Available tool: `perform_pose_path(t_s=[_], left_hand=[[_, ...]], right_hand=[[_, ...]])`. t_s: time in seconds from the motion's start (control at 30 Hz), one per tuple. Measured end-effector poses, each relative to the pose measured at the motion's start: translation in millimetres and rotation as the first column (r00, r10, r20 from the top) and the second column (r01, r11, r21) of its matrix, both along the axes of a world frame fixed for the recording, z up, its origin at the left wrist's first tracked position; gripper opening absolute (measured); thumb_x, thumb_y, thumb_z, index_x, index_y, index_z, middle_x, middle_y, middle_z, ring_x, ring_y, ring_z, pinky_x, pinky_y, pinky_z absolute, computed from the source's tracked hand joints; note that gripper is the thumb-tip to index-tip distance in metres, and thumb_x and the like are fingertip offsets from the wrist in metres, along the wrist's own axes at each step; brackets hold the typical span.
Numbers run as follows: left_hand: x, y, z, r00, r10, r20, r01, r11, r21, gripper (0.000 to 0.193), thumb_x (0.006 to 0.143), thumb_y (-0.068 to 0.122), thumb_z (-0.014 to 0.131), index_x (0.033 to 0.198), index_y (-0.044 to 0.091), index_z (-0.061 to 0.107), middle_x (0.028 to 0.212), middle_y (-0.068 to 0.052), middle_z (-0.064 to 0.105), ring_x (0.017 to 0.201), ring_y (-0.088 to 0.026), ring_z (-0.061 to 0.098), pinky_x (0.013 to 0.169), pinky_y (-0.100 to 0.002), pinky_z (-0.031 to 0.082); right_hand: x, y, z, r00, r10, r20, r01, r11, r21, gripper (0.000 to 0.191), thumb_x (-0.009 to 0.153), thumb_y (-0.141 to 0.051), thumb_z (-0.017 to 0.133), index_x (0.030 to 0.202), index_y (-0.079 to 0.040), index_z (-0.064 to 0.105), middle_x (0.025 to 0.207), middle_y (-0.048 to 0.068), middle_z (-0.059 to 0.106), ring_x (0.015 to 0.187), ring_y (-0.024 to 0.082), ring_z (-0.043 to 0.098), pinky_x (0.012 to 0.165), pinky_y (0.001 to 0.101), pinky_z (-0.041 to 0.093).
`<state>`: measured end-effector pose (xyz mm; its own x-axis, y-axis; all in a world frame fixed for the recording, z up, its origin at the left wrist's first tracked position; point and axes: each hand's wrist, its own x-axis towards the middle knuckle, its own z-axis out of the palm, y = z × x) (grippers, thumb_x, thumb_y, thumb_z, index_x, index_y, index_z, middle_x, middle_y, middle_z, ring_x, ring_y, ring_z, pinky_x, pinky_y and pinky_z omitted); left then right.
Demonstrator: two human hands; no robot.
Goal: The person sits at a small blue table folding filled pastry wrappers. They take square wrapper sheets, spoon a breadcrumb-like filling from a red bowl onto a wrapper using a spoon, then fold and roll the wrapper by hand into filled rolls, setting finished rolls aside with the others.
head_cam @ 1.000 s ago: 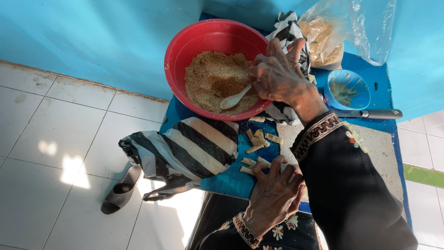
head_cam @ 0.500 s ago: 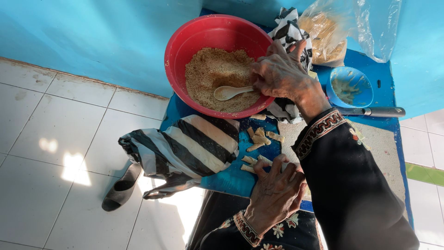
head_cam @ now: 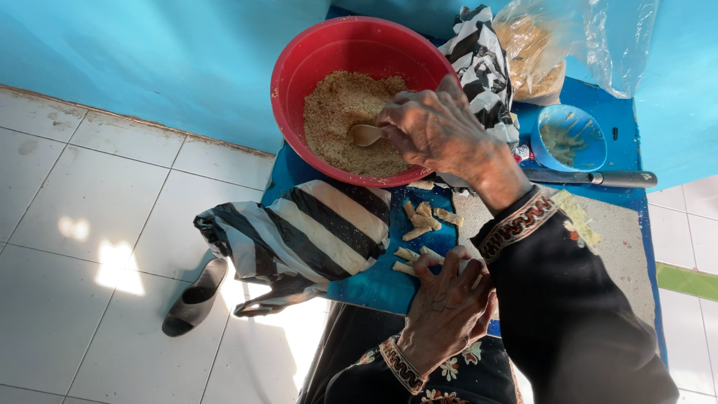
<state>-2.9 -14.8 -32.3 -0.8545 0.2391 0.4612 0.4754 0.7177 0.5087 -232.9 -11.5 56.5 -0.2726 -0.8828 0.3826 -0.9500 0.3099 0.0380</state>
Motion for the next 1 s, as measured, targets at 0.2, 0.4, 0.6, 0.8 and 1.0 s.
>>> perform_pose_path(t_s=[0.2, 0.4, 0.6, 0.8, 1.0], left_hand=[[0, -3, 2, 0.997, -0.056, 0.059, 0.056, 0.998, 0.001, 0.024, 0.095, 0.023, 0.067, 0.103, 0.0, 0.065, 0.115, -0.014, 0.06, 0.13, -0.032, 0.046, 0.105, -0.05, 0.035], [-1, -5, 2, 0.998, -0.065, -0.014, 0.065, 0.997, 0.047, 0.032, 0.085, 0.025, 0.065, 0.108, 0.003, 0.068, 0.117, -0.014, 0.061, 0.132, -0.034, 0.045, 0.112, -0.049, 0.033], [3, -1, -5, 1.0, 0.009, 0.006, -0.009, 0.998, 0.054, 0.025, 0.098, 0.026, 0.059, 0.112, 0.005, 0.063, 0.12, -0.009, 0.061, 0.132, -0.028, 0.045, 0.103, -0.055, 0.027], [5, -2, -6, 0.998, 0.045, -0.045, -0.042, 0.997, 0.067, 0.022, 0.101, 0.026, 0.059, 0.11, 0.006, 0.061, 0.117, -0.006, 0.059, 0.131, -0.026, 0.046, 0.105, -0.055, 0.027], [5, -9, 7, 0.999, 0.036, -0.027, -0.033, 0.996, 0.081, 0.015, 0.097, 0.023, 0.062, 0.103, 0.01, 0.062, 0.116, -0.003, 0.06, 0.13, -0.025, 0.046, 0.103, -0.054, 0.025]], right_hand=[[12, -8, 1, 0.971, -0.123, 0.203, 0.116, 0.992, 0.046, 0.016, 0.101, -0.018, 0.066, 0.096, -0.006, 0.076, 0.086, 0.009, 0.072, 0.063, 0.021, 0.064, 0.065, 0.0365, 0.046], [4, 5, -28, 0.998, -0.061, 0.005, 0.061, 0.995, -0.077, 0.008, 0.103, -0.013, 0.066, 0.098, -0.008, 0.064, 0.087, 0.006, 0.063, 0.072, 0.02, 0.056, 0.07, 0.0393, 0.04], [-19, 31, -34, 0.955, 0.091, -0.284, -0.128, 0.985, -0.115, 0.021, 0.109, -0.004, 0.065, 0.107, -0.016, 0.047, 0.116, 0.003, 0.052, 0.096, 0.019, 0.047, 0.079, 0.0365, 0.039], [8, 41, 12, 0.954, -0.106, -0.28, 0.118, 0.993, 0.026, 0.013, 0.105, -0.01, 0.07, 0.112, -0.014, 0.06, 0.111, 0.002, 0.056, 0.094, 0.017, 0.054, 0.076, 0.0336, 0.043], [33, 43, 48, 0.872, 0.108, -0.477, -0.166, 0.983, -0.08, 0.01, 0.099, -0.001, 0.063, 0.108, 0.0, 0.066, 0.108, 0.011, 0.062, 0.093, 0.022, 0.067, 0.074, 0.0308, 0.055]])
